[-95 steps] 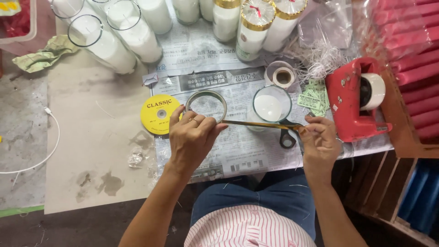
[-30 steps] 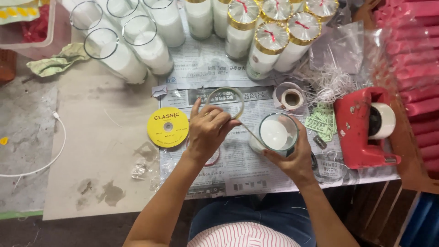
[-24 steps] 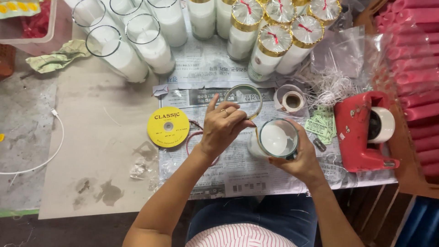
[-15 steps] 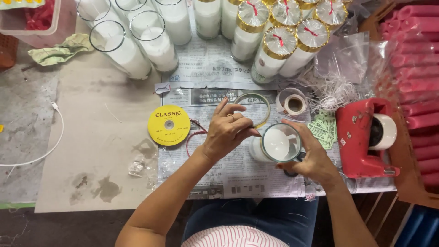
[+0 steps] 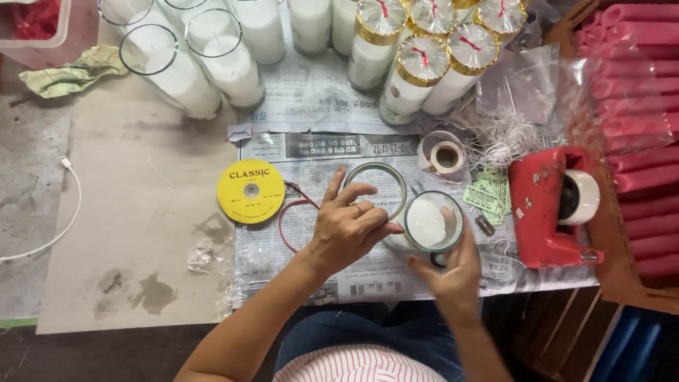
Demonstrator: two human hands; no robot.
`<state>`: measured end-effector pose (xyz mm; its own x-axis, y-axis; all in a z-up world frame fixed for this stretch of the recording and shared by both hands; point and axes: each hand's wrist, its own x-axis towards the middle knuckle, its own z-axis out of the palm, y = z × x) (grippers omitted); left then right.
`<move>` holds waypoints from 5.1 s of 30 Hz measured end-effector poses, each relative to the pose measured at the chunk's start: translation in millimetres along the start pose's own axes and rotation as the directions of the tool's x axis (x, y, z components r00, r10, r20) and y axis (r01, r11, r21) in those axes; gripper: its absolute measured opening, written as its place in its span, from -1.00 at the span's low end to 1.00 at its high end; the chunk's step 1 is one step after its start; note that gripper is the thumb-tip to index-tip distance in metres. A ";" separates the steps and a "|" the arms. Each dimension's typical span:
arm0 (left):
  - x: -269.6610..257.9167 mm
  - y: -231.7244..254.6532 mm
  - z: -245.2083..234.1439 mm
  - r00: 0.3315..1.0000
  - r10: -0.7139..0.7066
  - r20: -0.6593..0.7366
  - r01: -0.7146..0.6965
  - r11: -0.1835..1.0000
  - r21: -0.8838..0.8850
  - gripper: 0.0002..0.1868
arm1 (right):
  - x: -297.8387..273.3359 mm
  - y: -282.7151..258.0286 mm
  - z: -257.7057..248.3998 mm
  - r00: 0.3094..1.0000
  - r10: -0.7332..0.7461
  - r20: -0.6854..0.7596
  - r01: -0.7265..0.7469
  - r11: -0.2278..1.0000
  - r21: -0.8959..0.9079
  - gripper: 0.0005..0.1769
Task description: Applying adhesive labels and decorative ribbons to glass candle jars at a production station.
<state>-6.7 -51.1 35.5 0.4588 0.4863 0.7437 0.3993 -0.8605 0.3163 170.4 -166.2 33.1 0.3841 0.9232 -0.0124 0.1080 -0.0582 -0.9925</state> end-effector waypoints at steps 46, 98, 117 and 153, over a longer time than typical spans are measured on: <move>-4.7 -7.0 -10.1 1.000 0.003 0.000 -0.003 0.999 0.049 -0.70 | 84.9 -2.4 -39.9 0.792 -0.066 0.606 0.146 0.986 -0.082 0.13; -14.6 18.7 5.1 0.993 -0.073 -0.096 0.082 0.993 0.087 -0.74 | 2.1 29.0 17.6 0.982 -0.187 -0.016 0.187 0.981 0.043 0.45; -2.7 -68.9 -24.2 0.996 0.081 -0.042 -0.068 0.966 0.248 -0.75 | 28.0 30.9 17.0 0.924 -0.380 -0.039 0.366 0.909 -0.200 0.30; -13.4 10.5 -20.4 0.992 -0.124 0.020 0.123 0.992 0.021 -0.74 | 63.2 82.8 -47.2 0.890 -0.101 0.446 -0.096 0.912 0.399 0.08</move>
<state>-24.9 -69.8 40.9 0.4218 0.5919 0.6868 0.4692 -0.7907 0.3933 246.9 -130.7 -44.1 -0.0778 0.9964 0.0345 -0.3040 0.0092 -0.9526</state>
